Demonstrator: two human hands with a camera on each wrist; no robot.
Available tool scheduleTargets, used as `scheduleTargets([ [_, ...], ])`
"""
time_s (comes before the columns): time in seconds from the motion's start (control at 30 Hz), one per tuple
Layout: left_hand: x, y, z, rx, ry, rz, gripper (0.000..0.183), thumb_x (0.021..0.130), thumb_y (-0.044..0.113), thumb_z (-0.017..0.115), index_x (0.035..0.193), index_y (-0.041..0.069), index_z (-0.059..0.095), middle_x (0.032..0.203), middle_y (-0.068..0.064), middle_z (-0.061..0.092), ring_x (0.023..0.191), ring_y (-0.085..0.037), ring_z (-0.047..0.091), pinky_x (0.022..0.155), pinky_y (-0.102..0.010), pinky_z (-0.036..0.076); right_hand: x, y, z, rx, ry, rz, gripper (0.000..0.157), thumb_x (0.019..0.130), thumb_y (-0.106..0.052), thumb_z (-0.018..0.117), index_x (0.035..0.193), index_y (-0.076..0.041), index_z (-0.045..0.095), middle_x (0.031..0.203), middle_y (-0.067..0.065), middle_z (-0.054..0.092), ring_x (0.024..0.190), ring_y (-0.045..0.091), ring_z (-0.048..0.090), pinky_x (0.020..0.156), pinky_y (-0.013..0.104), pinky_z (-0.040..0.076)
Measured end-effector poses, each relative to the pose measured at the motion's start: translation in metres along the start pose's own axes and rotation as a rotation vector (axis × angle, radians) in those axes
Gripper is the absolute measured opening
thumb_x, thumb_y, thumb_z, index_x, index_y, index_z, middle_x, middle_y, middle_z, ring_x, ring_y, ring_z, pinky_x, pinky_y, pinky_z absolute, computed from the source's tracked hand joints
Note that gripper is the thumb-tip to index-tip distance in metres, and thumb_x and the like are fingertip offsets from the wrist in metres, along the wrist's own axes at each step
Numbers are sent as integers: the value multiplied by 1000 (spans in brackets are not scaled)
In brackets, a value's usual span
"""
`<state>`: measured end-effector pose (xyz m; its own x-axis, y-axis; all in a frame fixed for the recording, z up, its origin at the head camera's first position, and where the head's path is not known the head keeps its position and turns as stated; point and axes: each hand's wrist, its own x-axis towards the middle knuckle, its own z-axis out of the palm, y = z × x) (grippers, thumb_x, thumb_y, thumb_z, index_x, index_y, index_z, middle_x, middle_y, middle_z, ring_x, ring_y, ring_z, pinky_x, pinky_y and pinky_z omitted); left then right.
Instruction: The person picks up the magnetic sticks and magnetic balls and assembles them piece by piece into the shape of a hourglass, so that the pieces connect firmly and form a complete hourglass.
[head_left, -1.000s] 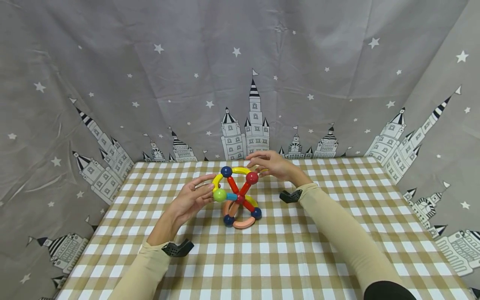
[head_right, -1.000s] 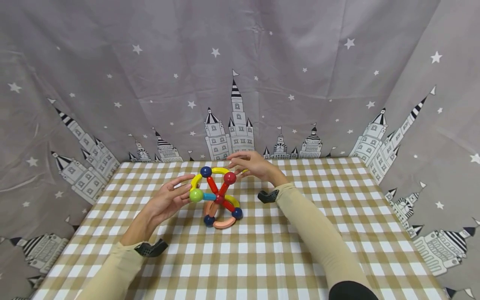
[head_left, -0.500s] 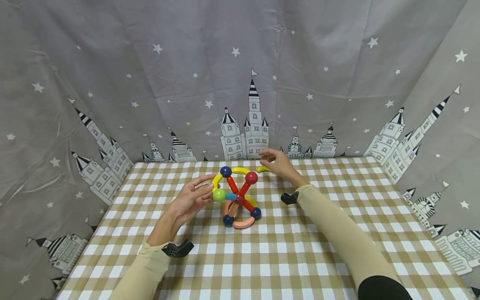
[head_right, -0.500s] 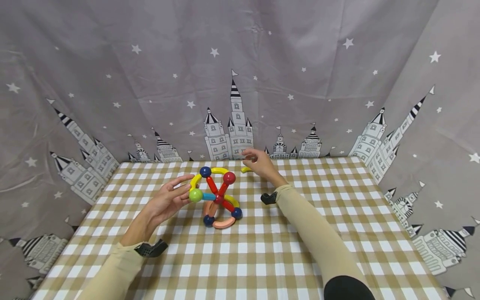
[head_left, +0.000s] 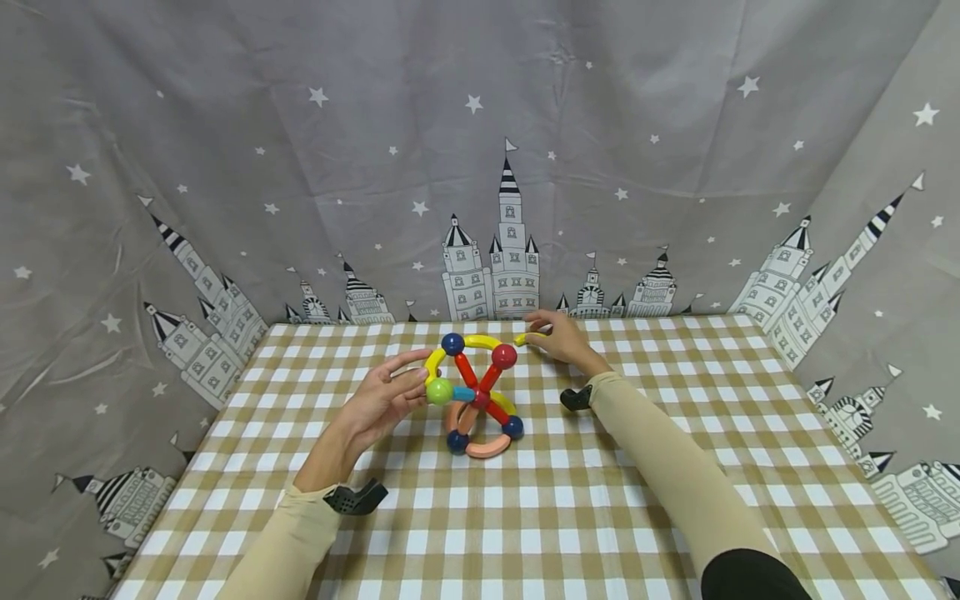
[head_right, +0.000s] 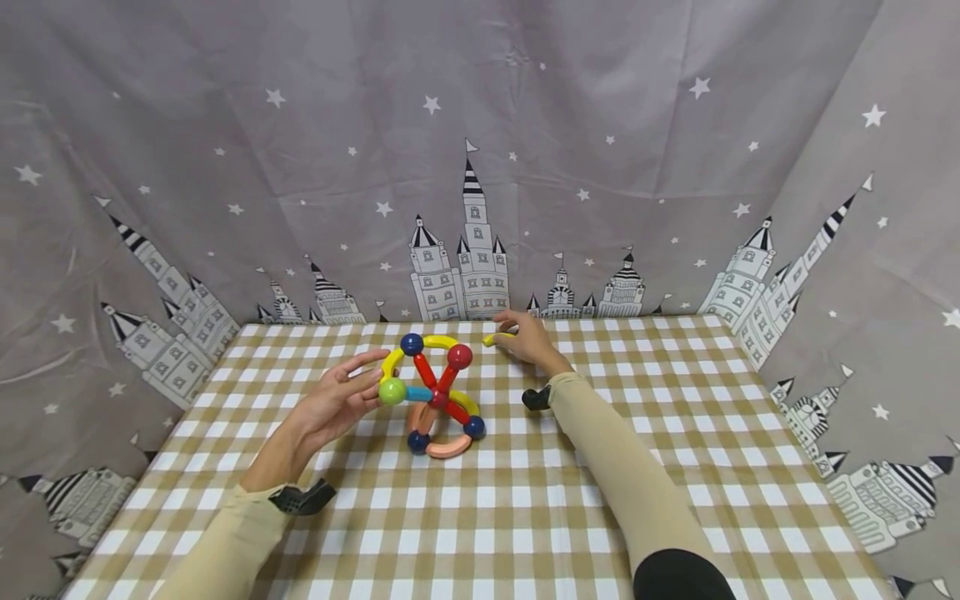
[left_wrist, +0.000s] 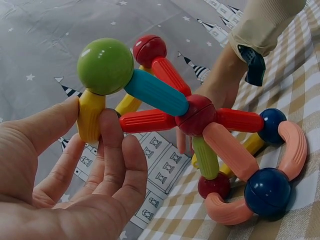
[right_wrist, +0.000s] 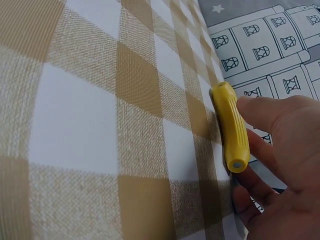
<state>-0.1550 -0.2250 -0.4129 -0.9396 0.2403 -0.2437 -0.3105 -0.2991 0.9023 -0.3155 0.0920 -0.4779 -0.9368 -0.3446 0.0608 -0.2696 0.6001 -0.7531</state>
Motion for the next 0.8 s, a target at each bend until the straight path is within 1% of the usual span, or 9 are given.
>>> scheduleTargets([
  [0.1,0,1,1,4,2,-2,57,103,9,63,153,1,39,134,-16,53,106,-19,68,88,-31,56,2,1,0,-9,-6,5,39,97,-15,72,134,-4,65,123,16,70,114,32,65,100,45,50],
  [0.23,0,1,1,2,7,-4,56,102,9,64,152,1,40,133,-15,54,105,-20,68,87,-31,56,2,1,1,-19,-12,23,35,97,-13,72,130,-4,67,122,15,71,112,32,66,100,45,51],
  [0.57,-1,-1,0,-16,-3,13,48,103,8,62,148,3,45,126,-12,60,103,-19,69,87,-33,55,0,-2,1,-40,-31,35,27,95,-8,72,122,-5,73,119,14,72,111,31,65,99,46,51],
  [0.7,-2,-1,0,-11,-7,15,49,103,8,62,148,3,46,126,-12,60,104,-19,69,88,-35,55,-1,-4,-1,-49,-52,47,26,95,-6,70,121,-6,74,120,13,71,111,30,65,98,45,51],
  [0.8,-2,0,0,-13,-12,23,50,103,7,62,149,2,44,130,-15,59,104,-20,69,88,-34,55,-1,-7,-4,-61,-58,47,28,93,-4,70,121,-6,74,120,14,71,109,30,65,96,44,51],
])
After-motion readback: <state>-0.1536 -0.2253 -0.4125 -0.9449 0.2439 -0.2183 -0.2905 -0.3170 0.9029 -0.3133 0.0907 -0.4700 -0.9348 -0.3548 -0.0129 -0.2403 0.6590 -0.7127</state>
